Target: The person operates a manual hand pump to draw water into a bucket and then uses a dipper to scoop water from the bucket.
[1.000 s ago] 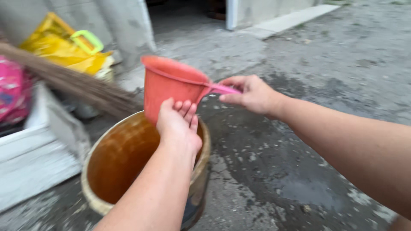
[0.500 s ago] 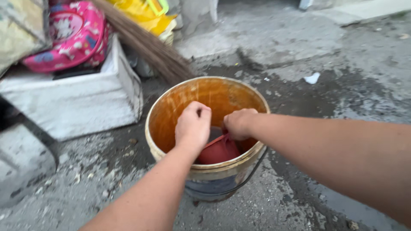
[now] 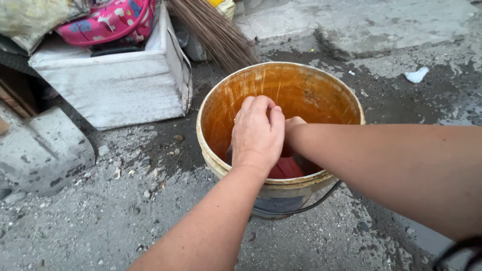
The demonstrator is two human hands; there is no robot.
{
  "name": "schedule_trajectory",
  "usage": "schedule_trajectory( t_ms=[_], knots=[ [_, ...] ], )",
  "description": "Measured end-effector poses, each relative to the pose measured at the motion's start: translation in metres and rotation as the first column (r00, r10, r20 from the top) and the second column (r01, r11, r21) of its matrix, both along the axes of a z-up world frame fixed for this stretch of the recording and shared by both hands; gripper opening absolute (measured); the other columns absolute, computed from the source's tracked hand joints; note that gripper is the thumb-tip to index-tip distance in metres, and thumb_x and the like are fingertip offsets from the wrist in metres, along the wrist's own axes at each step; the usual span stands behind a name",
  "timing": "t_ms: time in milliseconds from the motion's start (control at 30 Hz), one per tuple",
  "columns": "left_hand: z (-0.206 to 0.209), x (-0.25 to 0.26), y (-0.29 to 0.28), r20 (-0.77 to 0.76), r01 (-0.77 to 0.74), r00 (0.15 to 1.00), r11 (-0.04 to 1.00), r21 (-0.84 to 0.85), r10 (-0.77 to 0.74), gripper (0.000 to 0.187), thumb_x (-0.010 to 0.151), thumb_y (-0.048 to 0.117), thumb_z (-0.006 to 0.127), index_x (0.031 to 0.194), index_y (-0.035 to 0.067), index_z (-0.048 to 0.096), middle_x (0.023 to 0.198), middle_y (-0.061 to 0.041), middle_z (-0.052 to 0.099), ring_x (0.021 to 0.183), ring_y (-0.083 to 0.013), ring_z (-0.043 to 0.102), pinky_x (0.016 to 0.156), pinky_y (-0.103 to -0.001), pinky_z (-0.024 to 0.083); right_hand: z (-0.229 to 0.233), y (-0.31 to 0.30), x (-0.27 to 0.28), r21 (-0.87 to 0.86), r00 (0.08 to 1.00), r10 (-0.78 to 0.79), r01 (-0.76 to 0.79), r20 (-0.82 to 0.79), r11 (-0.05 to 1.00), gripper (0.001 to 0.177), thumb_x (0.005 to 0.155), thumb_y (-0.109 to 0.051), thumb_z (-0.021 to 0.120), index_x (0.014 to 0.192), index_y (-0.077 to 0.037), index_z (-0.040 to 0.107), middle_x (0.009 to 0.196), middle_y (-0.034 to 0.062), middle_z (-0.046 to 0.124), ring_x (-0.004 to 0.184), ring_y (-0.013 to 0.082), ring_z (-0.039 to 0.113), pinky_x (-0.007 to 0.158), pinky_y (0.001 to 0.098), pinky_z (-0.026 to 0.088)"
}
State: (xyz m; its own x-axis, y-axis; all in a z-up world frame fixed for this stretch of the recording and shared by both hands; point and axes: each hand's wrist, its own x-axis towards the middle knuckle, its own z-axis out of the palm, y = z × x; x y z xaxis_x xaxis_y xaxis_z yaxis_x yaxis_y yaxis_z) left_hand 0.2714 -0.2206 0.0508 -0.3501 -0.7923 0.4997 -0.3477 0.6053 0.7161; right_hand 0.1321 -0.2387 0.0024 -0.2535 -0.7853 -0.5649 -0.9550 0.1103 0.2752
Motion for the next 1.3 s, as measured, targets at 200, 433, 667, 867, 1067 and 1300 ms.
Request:
schedule_trajectory(
  t_ms=[200, 433, 667, 867, 1067, 1300],
  knots=[
    [-0.006, -0.001, -0.005, -0.015, 0.006, 1.0, 0.998, -0.062, -0.007, 0.017, 0.093, 0.025, 0.06, 0.093, 0.01, 0.067, 0.103, -0.013, 0.066, 0.101, -0.0362, 0.062, 0.091, -0.047, 0.048, 0.044, 0.042, 0.005, -0.184, 0.99, -0.115, 0.128, 0.08, 0.975, 0.038, 0.095, -0.025, 0.064, 0.133, -0.024, 0.067, 0.129, 0.0087, 0.07, 0.121, 0.0278, 0.067, 0.099, 0.045, 0.054],
    [0.002, -0.012, -0.002, -0.044, 0.015, 0.999, 0.992, -0.123, -0.02, 0.014, 0.094, 0.021, 0.06, 0.098, 0.01, 0.068, 0.108, -0.012, 0.066, 0.106, -0.0367, 0.058, 0.093, -0.048, 0.045, 0.101, 0.125, -0.024, -0.647, 0.972, -0.057, 0.195, 0.227, 0.737, 0.045, 0.091, -0.03, 0.065, 0.135, -0.026, 0.058, 0.12, 0.0081, 0.071, 0.108, 0.031, 0.068, 0.088, 0.0466, 0.055],
    [0.063, -0.097, 0.04, -0.266, 0.166, 0.929, 0.93, -0.328, -0.259, 0.01, 0.097, 0.018, 0.062, 0.1, 0.01, 0.064, 0.107, -0.011, 0.065, 0.108, -0.0358, 0.057, 0.098, -0.047, 0.042, 0.154, 0.21, -0.072, -0.927, 0.983, -0.07, 0.184, 0.17, 0.326, 0.045, 0.093, -0.033, 0.066, 0.135, -0.02, 0.057, 0.118, 0.0121, 0.071, 0.1, 0.0355, 0.069, 0.08, 0.0481, 0.056],
    [0.093, -0.166, 0.103, -0.289, 0.368, 0.826, 0.852, -0.373, -0.484, 0.01, 0.096, 0.019, 0.064, 0.1, 0.01, 0.064, 0.102, -0.009, 0.065, 0.106, -0.0336, 0.057, 0.097, -0.046, 0.044, 0.175, 0.29, -0.106, -0.967, 0.984, -0.169, 0.102, 0.063, 0.232, 0.037, 0.094, -0.031, 0.065, 0.128, -0.016, 0.062, 0.116, 0.0125, 0.072, 0.1, 0.0342, 0.07, 0.08, 0.0456, 0.056],
    [0.052, -0.201, 0.152, -0.192, 0.636, 0.752, 0.77, -0.042, -0.631, 0.021, 0.093, 0.028, 0.063, 0.105, 0.01, 0.065, 0.109, -0.01, 0.068, 0.11, -0.0322, 0.059, 0.097, -0.045, 0.045, 0.151, 0.364, -0.12, -0.878, 0.905, -0.424, 0.222, 0.025, 0.423, 0.041, 0.096, -0.041, 0.06, 0.13, -0.018, 0.061, 0.112, 0.0121, 0.073, 0.088, 0.0321, 0.073, 0.072, 0.0455, 0.06],
    [0.003, -0.179, 0.171, -0.129, 0.433, 0.843, 0.516, 0.739, -0.522, 0.032, 0.096, 0.037, 0.056, 0.115, 0.013, 0.063, 0.118, -0.009, 0.066, 0.106, -0.0233, 0.065, 0.091, -0.042, 0.053, 0.087, 0.407, -0.096, -0.508, 0.738, -0.652, 0.635, 0.175, 0.582, 0.053, 0.097, -0.051, 0.051, 0.143, -0.024, 0.051, 0.116, 0.0069, 0.071, 0.085, 0.0235, 0.077, 0.068, 0.0388, 0.061]
  ],
)
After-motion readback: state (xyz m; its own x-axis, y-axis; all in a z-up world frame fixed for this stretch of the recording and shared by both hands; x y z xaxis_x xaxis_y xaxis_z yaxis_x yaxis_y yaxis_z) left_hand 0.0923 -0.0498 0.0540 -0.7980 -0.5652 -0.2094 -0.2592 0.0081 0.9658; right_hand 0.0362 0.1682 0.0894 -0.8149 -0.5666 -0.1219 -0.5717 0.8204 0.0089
